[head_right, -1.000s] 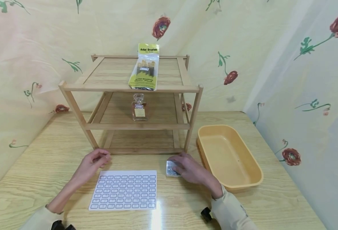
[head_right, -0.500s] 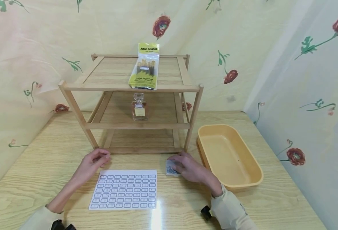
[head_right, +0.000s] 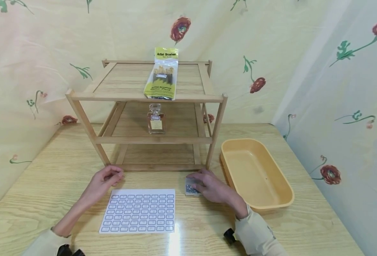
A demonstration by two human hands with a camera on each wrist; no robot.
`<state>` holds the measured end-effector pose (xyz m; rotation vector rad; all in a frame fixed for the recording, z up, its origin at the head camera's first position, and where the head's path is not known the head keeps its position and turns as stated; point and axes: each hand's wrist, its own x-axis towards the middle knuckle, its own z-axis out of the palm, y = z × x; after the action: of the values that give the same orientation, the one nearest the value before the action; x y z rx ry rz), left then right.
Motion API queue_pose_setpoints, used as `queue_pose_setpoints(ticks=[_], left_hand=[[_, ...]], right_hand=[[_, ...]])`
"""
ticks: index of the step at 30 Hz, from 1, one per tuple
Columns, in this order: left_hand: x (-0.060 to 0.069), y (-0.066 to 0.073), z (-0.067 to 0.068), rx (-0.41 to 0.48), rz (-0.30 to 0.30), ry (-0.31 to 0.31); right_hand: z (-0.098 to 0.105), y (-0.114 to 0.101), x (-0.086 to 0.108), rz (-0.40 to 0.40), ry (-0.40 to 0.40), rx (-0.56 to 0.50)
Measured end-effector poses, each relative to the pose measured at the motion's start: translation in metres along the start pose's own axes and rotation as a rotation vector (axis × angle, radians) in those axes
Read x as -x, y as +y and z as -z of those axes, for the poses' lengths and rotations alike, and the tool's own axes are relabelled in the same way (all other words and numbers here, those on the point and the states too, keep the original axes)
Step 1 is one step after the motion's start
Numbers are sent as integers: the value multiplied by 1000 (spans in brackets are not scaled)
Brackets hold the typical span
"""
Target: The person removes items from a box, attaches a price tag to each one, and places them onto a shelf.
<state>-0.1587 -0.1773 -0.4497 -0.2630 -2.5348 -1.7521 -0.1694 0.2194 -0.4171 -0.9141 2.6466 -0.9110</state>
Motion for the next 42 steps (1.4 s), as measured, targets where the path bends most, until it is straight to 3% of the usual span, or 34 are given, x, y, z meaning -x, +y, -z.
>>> queue_pose_setpoints(ticks=[15, 25, 35, 42], left_hand=[[-2, -5, -3, -32, 3, 1], [3, -1, 3, -141, -56, -6], [9, -1, 11, -229, -73, -78], [14, 1, 16, -365, -104, -101]], right_hand=[[-1, 3, -1, 19, -1, 4], [-2, -8, -4, 16, 96, 56], [-10, -20, -11, 130, 245, 180], [-24, -28, -16, 225, 266, 294]])
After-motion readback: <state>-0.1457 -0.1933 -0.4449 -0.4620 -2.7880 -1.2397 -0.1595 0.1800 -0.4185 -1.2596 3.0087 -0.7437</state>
